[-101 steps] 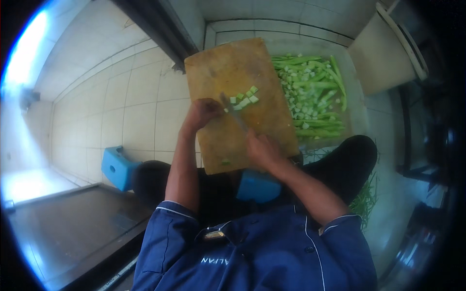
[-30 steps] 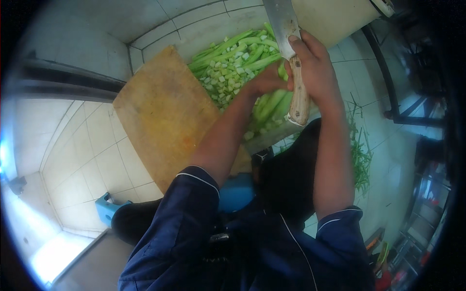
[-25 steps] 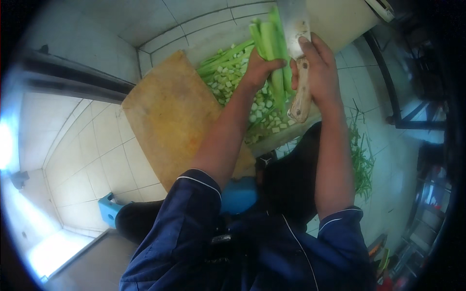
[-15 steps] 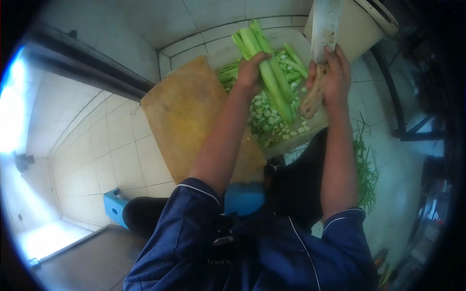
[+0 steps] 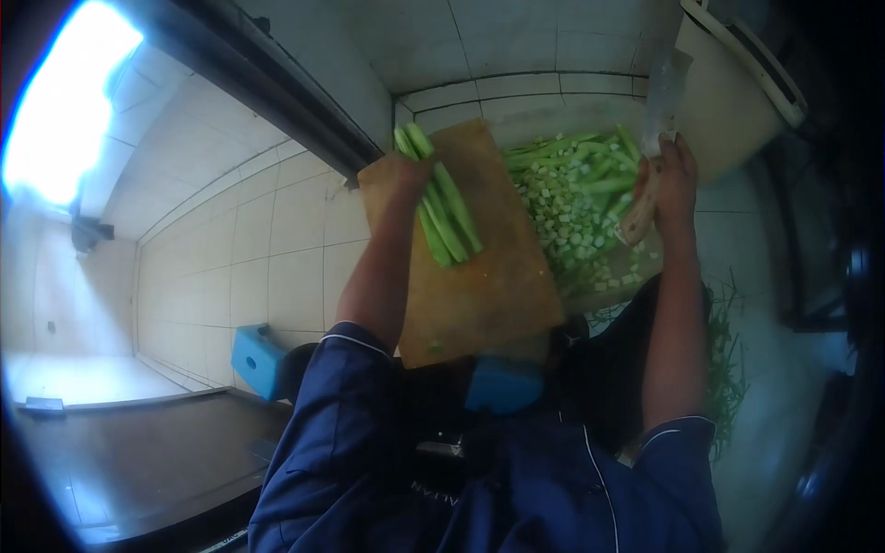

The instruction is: The person sits on a low stool and uses a knife to chop long green vegetables into small pieces on a wooden cutting board. The chopped pieces are periodically swept into a nearby plastic container.

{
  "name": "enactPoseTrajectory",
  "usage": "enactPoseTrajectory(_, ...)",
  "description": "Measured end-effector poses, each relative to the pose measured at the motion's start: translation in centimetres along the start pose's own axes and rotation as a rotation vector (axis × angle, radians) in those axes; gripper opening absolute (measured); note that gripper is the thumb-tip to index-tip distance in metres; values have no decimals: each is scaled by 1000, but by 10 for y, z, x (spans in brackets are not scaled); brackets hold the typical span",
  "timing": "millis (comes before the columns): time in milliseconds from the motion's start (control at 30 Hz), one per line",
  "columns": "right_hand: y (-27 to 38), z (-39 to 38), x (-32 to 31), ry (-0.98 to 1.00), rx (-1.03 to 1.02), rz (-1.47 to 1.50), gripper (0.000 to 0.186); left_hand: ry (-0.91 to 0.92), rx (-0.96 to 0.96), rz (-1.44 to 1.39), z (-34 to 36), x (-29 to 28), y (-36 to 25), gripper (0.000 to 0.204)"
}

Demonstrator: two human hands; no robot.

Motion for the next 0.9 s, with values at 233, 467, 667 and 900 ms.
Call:
enactPoseTrajectory(233, -21, -9, 18, 76, -16, -137, 25, -380, 32, 210, -5, 42, 43, 80)
enactPoseTrajectory(467, -46, -23, 26, 164, -10, -279, 30, -259, 109, -138, -42, 22, 63, 58)
enactPoseTrajectory(667, -58, -41, 53, 244, 20, -392, 32, -204, 135, -176, -75, 17, 76, 45)
enactPoseTrajectory(900, -72, -52, 75, 350, 75, -469, 31, 128, 224, -357, -117, -3, 87, 24)
Point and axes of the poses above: each hand's wrist, its own z-axis towards the middle knuckle, its own x-axis out of the palm, y = z × x, the point moved 3 cm from there along z, towards the middle knuckle, and after that the axes turned 7 degrees about z, right-handed, at the moved point
